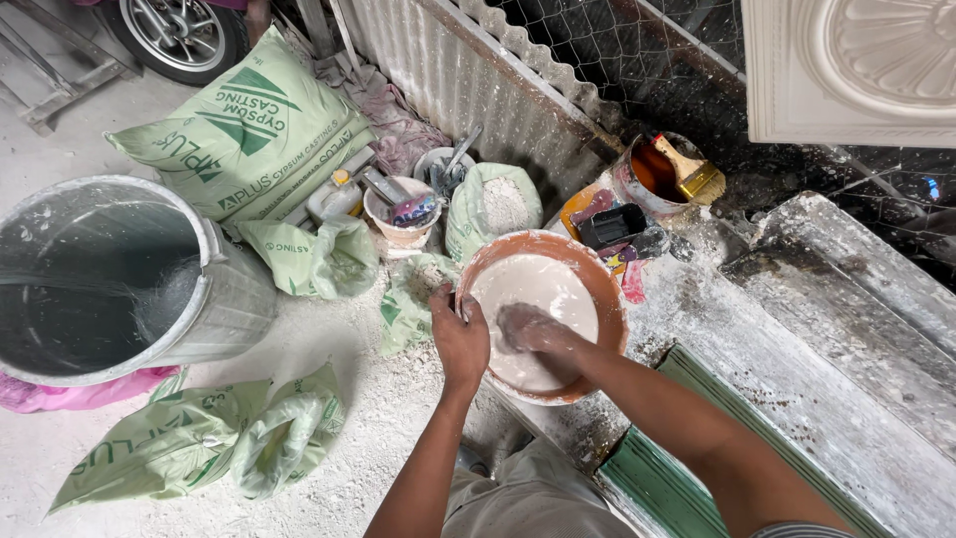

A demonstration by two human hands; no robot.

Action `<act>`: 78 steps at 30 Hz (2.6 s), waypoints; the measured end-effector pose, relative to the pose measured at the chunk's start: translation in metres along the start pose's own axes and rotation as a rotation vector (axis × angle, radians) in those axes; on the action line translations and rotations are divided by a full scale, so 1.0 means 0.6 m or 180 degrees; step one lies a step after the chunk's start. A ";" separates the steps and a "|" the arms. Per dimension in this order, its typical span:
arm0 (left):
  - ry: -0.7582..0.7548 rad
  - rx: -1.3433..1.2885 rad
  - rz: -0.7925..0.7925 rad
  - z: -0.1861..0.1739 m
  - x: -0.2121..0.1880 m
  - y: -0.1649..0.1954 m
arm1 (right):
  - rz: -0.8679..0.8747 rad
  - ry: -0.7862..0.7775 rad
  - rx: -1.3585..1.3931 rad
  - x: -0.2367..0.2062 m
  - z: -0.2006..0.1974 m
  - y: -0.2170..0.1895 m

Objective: The person scoops gypsum casting plaster powder from a sack into a plastic basin, adds water and mixes it into a slurry by hand, then uses a small scoop to apply the plaster slurry into long green mold channels on the workbench, spreading it along the mold with their hand.

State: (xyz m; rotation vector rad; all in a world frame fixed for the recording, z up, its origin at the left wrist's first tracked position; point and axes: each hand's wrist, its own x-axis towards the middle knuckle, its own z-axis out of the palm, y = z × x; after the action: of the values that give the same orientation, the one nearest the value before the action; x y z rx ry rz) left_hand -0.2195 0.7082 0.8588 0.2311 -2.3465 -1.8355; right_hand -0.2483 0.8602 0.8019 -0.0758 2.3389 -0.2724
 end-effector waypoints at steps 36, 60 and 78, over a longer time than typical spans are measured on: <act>-0.0027 -0.0037 -0.0209 -0.002 0.004 0.009 | -0.0603 0.0428 0.2439 0.009 -0.034 0.097; -0.0089 -0.0067 -0.0247 -0.005 0.004 0.011 | -0.0001 0.0319 0.0085 0.085 0.051 0.105; -0.0074 -0.0014 -0.0198 -0.005 0.002 0.008 | -0.1144 0.1434 -0.1018 0.120 0.123 0.087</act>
State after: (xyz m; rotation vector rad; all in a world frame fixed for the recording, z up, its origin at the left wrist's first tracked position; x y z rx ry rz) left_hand -0.2201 0.7060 0.8644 0.2868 -2.3764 -1.8809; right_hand -0.2454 0.8885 0.6901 -0.6558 2.7917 -0.0903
